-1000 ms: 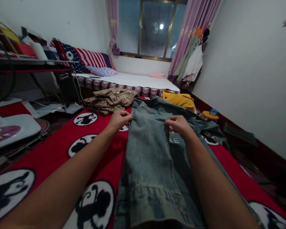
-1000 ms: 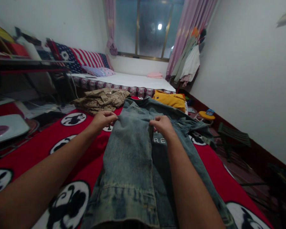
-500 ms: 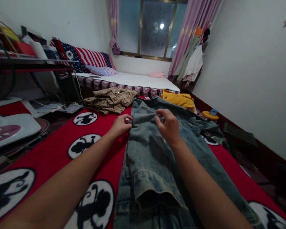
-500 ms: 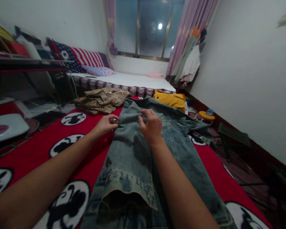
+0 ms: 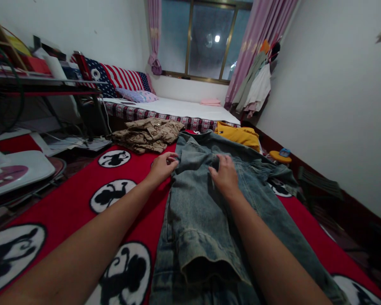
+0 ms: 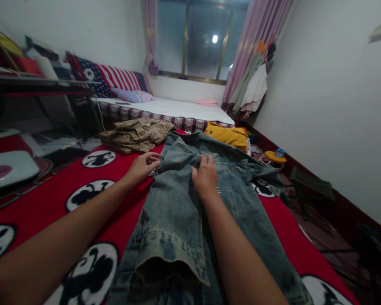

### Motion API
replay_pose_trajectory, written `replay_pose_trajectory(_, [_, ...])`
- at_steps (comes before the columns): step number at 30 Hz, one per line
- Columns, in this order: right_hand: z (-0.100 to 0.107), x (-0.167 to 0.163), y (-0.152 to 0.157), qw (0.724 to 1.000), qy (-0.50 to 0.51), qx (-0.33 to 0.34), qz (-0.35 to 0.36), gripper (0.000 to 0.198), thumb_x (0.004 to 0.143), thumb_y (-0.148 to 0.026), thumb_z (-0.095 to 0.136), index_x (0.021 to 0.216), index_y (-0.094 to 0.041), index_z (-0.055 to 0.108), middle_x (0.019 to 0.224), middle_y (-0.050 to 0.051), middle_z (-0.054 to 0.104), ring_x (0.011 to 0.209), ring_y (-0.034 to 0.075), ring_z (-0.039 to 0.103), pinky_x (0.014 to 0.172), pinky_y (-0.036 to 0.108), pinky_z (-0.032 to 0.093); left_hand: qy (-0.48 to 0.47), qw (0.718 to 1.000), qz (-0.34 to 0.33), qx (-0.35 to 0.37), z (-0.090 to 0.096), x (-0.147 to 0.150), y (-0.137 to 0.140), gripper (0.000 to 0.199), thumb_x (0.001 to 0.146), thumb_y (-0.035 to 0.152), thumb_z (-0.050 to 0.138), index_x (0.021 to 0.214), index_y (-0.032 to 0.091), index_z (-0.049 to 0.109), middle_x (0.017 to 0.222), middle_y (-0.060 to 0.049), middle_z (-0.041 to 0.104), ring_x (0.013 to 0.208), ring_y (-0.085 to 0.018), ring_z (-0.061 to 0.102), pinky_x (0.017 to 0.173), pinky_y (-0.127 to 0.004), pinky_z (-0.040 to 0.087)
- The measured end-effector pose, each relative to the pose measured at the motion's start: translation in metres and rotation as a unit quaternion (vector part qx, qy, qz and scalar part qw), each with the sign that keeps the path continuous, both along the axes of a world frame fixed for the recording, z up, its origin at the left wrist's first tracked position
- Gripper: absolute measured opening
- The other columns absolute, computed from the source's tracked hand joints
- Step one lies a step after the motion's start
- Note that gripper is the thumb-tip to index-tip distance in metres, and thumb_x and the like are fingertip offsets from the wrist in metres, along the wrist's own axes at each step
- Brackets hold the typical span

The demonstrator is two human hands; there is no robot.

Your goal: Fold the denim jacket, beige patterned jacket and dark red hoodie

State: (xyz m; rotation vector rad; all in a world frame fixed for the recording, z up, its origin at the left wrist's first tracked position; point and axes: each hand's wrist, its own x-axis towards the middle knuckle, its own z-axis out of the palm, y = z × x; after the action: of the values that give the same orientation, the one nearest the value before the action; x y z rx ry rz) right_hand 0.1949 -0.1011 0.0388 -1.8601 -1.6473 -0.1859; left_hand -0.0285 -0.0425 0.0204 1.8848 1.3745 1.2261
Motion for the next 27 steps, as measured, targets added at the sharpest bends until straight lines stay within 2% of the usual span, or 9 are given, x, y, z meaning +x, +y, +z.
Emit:
replay_pose_trajectory(3, [-0.003,0.008,0.003,0.996,0.032,-0.08,-0.016,0.059,0.084,-0.035,0.06,0.138,-0.017,0.045,0.126,0.016,0.058,0.113,0.029,0.058,0.091,0.039,0.046,-0.047,0.998,-0.035,0.01,0.0,0.004,0.0,0.047,0.074,0.038,0.061,0.113,0.012,0.065,0.093,-0.012,0.073,0.086,-0.023,0.069,0.076,-0.031,0.053])
replay_pose_trajectory(6, [0.001,0.014,0.004,0.991,0.032,-0.127,0.012,0.062,0.083,-0.036,0.061,0.141,-0.025,0.043,0.116,0.011,0.065,0.105,0.028,0.063,0.085,0.037,0.048,-0.055,0.995,-0.083,-0.011,0.002,0.009,-0.005,0.056,0.074,0.044,0.062,0.119,0.011,0.064,0.093,-0.012,0.074,0.084,-0.024,0.069,0.073,-0.032,0.053])
replay_pose_trajectory(13, [0.017,0.031,0.002,0.968,0.004,-0.229,0.1,0.076,0.075,-0.041,0.07,0.145,-0.029,0.041,0.106,0.005,0.069,0.095,0.024,0.065,0.079,0.032,0.048,0.079,0.992,-0.101,-0.002,0.012,0.011,-0.016,0.043,0.069,0.038,0.068,0.107,0.019,0.073,0.089,-0.005,0.074,0.079,-0.021,0.066,0.074,-0.03,0.051])
replay_pose_trajectory(16, [0.026,0.027,-0.003,0.967,-0.049,-0.24,0.071,0.067,0.075,-0.041,0.071,0.137,-0.027,0.053,0.116,0.009,0.065,0.103,0.027,0.063,0.082,0.034,0.047,0.103,0.99,-0.092,0.011,0.013,0.012,-0.017,0.042,0.068,0.032,0.068,0.108,0.019,0.073,0.087,-0.004,0.074,0.078,-0.02,0.065,0.074,-0.029,0.05])
replay_pose_trajectory(18, [0.033,0.019,-0.007,0.972,-0.086,-0.214,0.037,0.055,0.077,-0.042,0.07,0.128,-0.025,0.061,0.124,0.013,0.06,0.107,0.029,0.061,0.083,0.036,0.047,0.092,0.992,-0.082,0.016,0.011,0.013,-0.016,0.041,0.069,0.032,0.067,0.108,0.018,0.073,0.089,-0.005,0.074,0.079,-0.021,0.065,0.076,-0.031,0.05])
replay_pose_trajectory(20, [0.037,0.008,-0.01,0.98,-0.088,-0.172,0.045,0.045,0.08,-0.042,0.067,0.121,-0.023,0.065,0.126,0.013,0.059,0.105,0.027,0.062,0.083,0.034,0.046,0.053,0.996,-0.074,0.009,0.008,0.013,-0.014,0.044,0.072,0.037,0.066,0.11,0.017,0.072,0.096,-0.008,0.074,0.084,-0.023,0.066,0.078,-0.032,0.051])
replay_pose_trajectory(22, [0.038,-0.005,-0.015,0.978,-0.065,-0.158,0.123,0.039,0.082,-0.044,0.065,0.115,-0.022,0.068,0.115,0.009,0.065,0.097,0.022,0.064,0.08,0.03,0.046,-0.002,0.997,-0.074,-0.005,0.005,0.012,-0.011,0.048,0.073,0.043,0.064,0.112,0.015,0.07,0.101,-0.011,0.073,0.089,-0.024,0.066,0.078,-0.033,0.051])
replay_pose_trajectory(25, [0.031,-0.03,-0.024,0.932,-0.056,-0.214,0.285,0.038,0.082,-0.05,0.064,0.105,-0.021,0.069,0.093,0.004,0.071,0.085,0.018,0.065,0.071,0.025,0.044,-0.07,0.994,-0.083,-0.023,0.0,0.009,-0.007,0.053,0.074,0.047,0.062,0.113,0.012,0.068,0.098,-0.012,0.073,0.087,-0.024,0.067,0.074,-0.032,0.052])
replay_pose_trajectory(27, [0.023,-0.045,-0.033,0.912,-0.084,-0.233,0.327,0.04,0.08,-0.052,0.065,0.103,-0.02,0.067,0.091,0.005,0.071,0.084,0.02,0.065,0.068,0.026,0.043,-0.094,0.992,-0.08,-0.031,-0.003,0.008,-0.004,0.055,0.074,0.047,0.061,0.115,0.011,0.067,0.095,-0.011,0.073,0.085,-0.023,0.067,0.071,-0.031,0.052])
